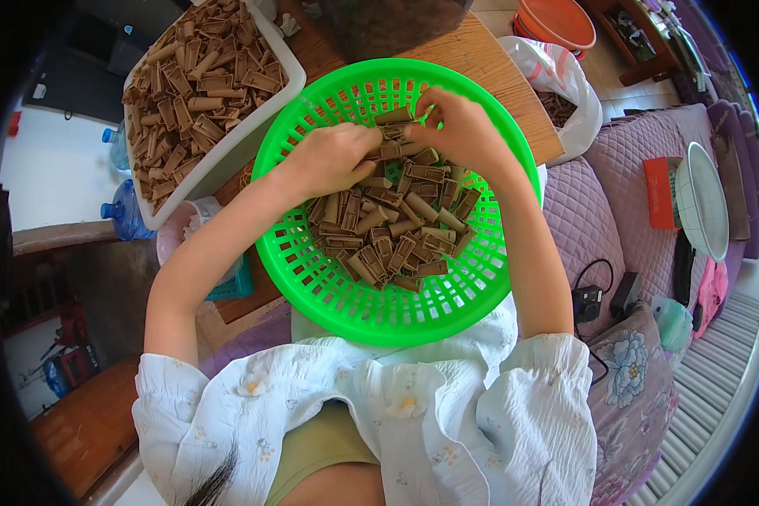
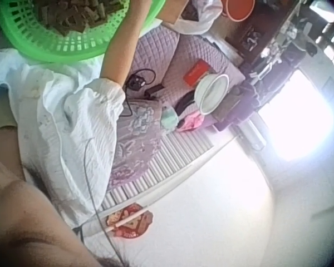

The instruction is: The person sorts small rectangular brown pieces by hand, transferring them from plastic bins into a green basket.

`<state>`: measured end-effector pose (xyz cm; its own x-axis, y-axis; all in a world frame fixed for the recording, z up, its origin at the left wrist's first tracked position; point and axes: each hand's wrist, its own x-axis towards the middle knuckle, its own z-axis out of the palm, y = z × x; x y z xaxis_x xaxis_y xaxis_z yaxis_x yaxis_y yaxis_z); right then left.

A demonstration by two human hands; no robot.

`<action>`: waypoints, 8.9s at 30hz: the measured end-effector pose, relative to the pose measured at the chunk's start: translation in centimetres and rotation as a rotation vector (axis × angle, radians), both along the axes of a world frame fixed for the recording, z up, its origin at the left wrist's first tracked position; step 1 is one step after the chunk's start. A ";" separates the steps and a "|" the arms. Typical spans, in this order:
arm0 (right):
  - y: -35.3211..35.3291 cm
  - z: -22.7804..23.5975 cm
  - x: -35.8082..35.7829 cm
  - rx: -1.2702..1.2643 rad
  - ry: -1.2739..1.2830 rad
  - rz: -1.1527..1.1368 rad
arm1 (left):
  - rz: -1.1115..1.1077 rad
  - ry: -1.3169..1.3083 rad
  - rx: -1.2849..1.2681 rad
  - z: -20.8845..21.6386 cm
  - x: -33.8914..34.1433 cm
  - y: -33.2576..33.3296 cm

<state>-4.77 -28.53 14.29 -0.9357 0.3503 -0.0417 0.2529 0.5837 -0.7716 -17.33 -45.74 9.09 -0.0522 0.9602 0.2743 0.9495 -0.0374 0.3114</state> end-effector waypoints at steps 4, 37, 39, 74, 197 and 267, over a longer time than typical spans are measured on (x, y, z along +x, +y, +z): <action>-2.1 -0.2 0.4 0.247 -0.409 0.250 | 0.118 -0.100 0.014 0.3 0.1 -0.1; -2.8 -2.7 0.6 0.511 -0.356 0.454 | -0.275 0.000 -0.261 0.0 0.6 -0.4; -3.4 -3.8 0.6 0.582 -0.344 0.464 | -0.263 -0.045 -0.228 -0.3 0.6 -0.3; -1.3 -3.9 -0.7 0.359 0.026 0.292 | 0.161 -0.305 0.051 0.7 -1.6 1.0; 3.3 0.0 1.0 -1.280 0.331 -0.068 | 0.118 -0.177 -0.387 2.1 -1.3 0.3; 2.7 1.1 1.5 -0.913 -0.027 0.215 | 0.039 -1.653 -0.188 4.8 -3.2 0.5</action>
<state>-3.25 -25.84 15.38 -0.9712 -0.0087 -0.2382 0.2348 -0.2086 -0.9494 -20.48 -45.21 13.86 -0.1730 0.9624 -0.2093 -0.3876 0.1289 0.9128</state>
